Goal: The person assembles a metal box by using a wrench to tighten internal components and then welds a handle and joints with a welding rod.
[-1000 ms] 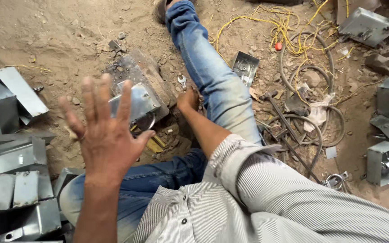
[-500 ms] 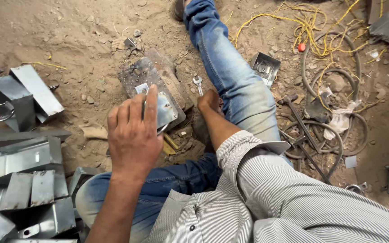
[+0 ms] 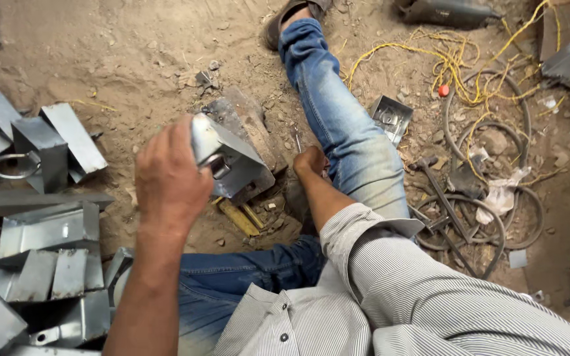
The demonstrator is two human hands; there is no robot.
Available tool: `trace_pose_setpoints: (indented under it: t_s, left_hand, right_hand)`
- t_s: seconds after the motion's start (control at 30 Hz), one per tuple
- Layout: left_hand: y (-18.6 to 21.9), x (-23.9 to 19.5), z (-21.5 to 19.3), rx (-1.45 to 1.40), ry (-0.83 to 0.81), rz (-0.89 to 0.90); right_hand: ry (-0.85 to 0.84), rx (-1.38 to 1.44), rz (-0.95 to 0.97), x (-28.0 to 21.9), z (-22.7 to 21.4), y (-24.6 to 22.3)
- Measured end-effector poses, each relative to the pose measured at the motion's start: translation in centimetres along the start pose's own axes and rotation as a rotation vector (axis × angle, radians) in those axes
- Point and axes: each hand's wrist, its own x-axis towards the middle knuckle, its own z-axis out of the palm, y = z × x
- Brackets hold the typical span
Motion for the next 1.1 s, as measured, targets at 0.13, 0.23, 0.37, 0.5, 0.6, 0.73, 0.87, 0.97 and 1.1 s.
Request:
trace_pose_setpoints:
  t_s: [0.13, 0.23, 0.37, 0.5, 0.6, 0.73, 0.87, 0.97, 1.1]
  left_hand:
    - [-2.4, -3.0, 0.9, -0.309, 0.210, -0.212]
    - [-4.2, -6.1, 3.6, -0.518, 0.262, -0.450]
    - [-6.6, -10.5, 8.5, -1.057, 0.329, -0.723]
    - [-7.6, -14.9, 13.7, -1.470, 0.244, -1.080]
    - [-7.3, -16.9, 16.9, -1.751, 0.405, -0.933]
    - [-6.9, -17.4, 17.5, -1.603, 0.190, -0.824]
    - [-5.6, -17.3, 15.7, -1.226, -0.237, -0.843]
    - [-4.5, -16.5, 15.4, -0.973, -0.231, -0.615]
    - [-3.7, -16.0, 15.6, -0.778, -0.358, -0.557]
  right_hand:
    - [-0.177, -1.101, -0.554, 0.4, -0.7, -2.0]
    - [0.209, 0.205, -0.552, -1.8, -2.3, -2.1]
    - [0.227, 0.563, -0.909, -6.2, -8.2, -5.3]
    - [-0.297, 1.006, -1.001, -11.7, -16.6, -8.2]
    - [-0.597, 1.088, -0.878, -14.6, -20.1, -8.8]
    - [-0.677, 0.966, -0.893, -17.3, -22.5, -8.0]
    - [-0.540, 0.840, -1.118, -21.3, -26.0, -4.5]
    - [-0.543, 0.928, -1.081, -24.0, -27.5, -2.0]
    - [-0.544, 0.745, -1.082, -26.6, -27.1, 1.9]
